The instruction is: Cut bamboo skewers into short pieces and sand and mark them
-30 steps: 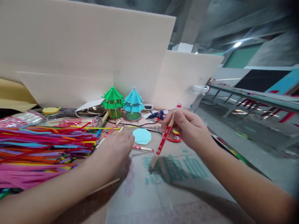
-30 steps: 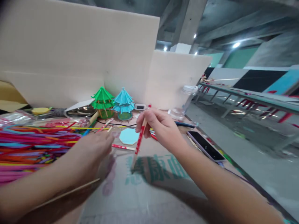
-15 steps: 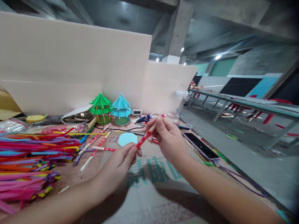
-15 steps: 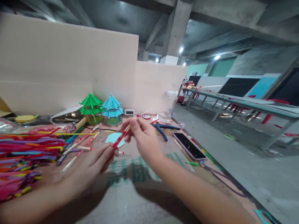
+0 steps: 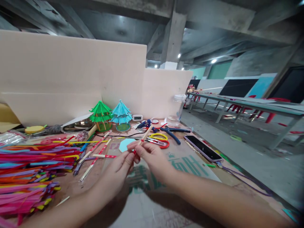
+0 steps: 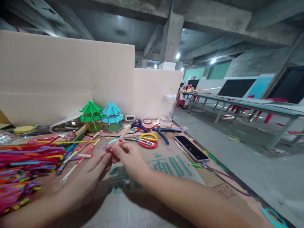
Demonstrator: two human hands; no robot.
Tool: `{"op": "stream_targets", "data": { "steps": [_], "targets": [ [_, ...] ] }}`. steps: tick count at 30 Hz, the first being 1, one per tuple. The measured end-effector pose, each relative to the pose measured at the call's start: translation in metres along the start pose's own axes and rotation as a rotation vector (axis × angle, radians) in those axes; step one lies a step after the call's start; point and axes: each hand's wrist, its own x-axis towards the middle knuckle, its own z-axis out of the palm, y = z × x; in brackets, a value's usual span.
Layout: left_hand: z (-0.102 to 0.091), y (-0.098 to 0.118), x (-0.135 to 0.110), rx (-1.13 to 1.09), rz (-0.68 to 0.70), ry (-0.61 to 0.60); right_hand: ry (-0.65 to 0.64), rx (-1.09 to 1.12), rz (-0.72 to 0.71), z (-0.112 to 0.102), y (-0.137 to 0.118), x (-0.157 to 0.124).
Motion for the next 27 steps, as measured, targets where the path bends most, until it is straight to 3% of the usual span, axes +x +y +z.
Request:
{"op": "stream_targets", "data": {
  "steps": [3,7,11,13,15,18,22,24,27],
  "targets": [
    [-0.004,0.002,0.002,-0.089,-0.051,0.006,-0.002,-0.069,-0.105,-0.015,-0.015,0.009],
    [-0.023,0.016,0.007,0.111,-0.007,-0.085,0.050,-0.170,-0.194,-0.028,-0.044,0.015],
    [-0.075,0.030,0.025,0.473,0.071,-0.032,0.388,0.086,-0.474,-0.049,-0.087,0.023],
    [-0.104,0.027,0.034,0.719,-0.007,0.020,0.553,0.174,-0.523,-0.064,-0.110,0.025],
    [-0.122,0.015,0.041,0.874,-0.049,0.030,0.610,0.172,-0.515,-0.076,-0.126,0.025],
    [-0.124,-0.015,0.047,0.951,-0.089,-0.052,0.476,0.095,-0.400,-0.078,-0.132,0.020],
    [-0.099,-0.051,0.048,0.968,-0.115,-0.196,0.285,-0.077,-0.317,-0.057,-0.115,0.010],
    [-0.092,-0.057,0.048,0.957,-0.115,-0.194,0.192,-0.135,-0.282,-0.046,-0.105,0.005],
    [-0.096,-0.048,0.048,0.906,-0.101,-0.147,0.094,-0.218,-0.230,-0.037,-0.095,0.001]
  ]
}}
